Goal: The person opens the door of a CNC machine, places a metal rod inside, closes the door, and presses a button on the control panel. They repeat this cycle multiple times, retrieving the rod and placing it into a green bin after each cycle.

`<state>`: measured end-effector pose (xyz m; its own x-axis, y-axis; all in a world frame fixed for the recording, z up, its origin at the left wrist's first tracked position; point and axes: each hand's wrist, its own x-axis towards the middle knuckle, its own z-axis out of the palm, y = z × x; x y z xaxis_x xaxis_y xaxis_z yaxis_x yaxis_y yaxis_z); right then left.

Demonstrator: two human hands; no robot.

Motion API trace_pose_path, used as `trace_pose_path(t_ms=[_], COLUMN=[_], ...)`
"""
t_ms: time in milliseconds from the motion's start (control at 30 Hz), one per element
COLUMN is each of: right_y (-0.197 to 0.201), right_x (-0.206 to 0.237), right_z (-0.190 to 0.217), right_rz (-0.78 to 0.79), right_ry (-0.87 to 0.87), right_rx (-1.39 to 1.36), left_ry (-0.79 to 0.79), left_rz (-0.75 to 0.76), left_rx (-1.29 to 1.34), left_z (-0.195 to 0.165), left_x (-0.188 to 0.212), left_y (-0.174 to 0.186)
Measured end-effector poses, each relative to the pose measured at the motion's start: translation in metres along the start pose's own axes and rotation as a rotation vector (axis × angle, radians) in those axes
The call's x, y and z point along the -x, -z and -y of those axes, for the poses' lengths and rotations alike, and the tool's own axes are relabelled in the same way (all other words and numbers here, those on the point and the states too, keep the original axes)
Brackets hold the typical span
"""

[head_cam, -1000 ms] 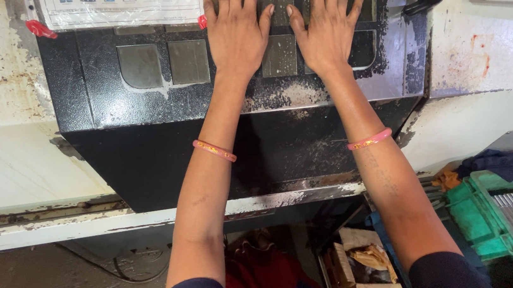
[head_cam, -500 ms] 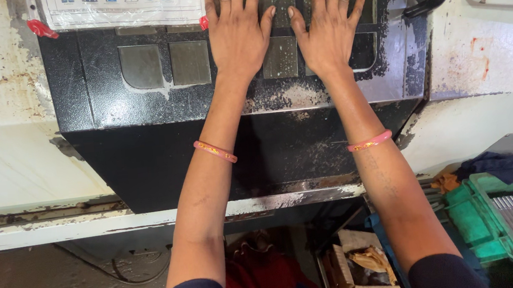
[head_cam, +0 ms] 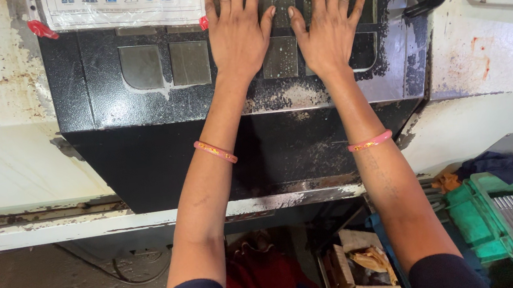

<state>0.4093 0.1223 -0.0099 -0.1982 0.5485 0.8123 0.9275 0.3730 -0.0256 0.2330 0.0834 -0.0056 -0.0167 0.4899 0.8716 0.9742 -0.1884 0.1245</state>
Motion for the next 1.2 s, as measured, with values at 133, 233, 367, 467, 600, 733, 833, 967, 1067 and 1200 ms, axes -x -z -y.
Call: trace_pose_path(t_ms=[133, 233, 367, 467, 600, 733, 833, 967, 1067, 1200], right_y=[-0.0010, -0.0014, -0.0009, -0.0003, 0.0008, 0.0008, 0.0008, 0.0005, 0.0004, 0.0001], right_x=[0.0005, 0.0008, 0.0010, 0.0008, 0.0003, -0.0012, -0.0013, -0.0008, -0.0003, -0.0003], right_z=[-0.0019, -0.0028, -0.0031, -0.0026, -0.0015, 0.0009, 0.0018, 0.0017, 0.0005, -0.0008], right_rz=[0.010, 0.015, 0.021, 0.021, 0.021, 0.015, 0.022, 0.021, 0.022, 0.022], right_ry=[-0.004, -0.007, -0.012, -0.015, -0.020, -0.015, -0.016, -0.017, -0.015, -0.016], right_rx=[0.003, 0.007, 0.005, 0.007, 0.006, 0.011, 0.011, 0.011, 0.011, 0.011], left_ry=[0.002, -0.004, -0.001, -0.006, -0.011, -0.009, -0.008, -0.010, -0.010, 0.002], left_rz=[0.010, -0.003, 0.003, -0.004, -0.011, -0.011, -0.009, -0.013, -0.021, 0.017], left_rx=[-0.002, -0.002, 0.003, 0.002, 0.006, 0.000, -0.002, 0.004, 0.006, -0.001], left_z=[-0.0001, -0.0010, -0.0010, -0.0006, -0.0010, 0.0012, 0.0018, 0.0017, 0.0012, 0.0008], left_x=[0.0004, 0.0008, 0.0010, 0.0010, 0.0001, -0.0007, 0.0001, 0.0005, 0.0005, -0.0005], left_y=[-0.0015, -0.0022, -0.0024, -0.0024, -0.0026, -0.0016, -0.0007, -0.0007, -0.0020, -0.0046])
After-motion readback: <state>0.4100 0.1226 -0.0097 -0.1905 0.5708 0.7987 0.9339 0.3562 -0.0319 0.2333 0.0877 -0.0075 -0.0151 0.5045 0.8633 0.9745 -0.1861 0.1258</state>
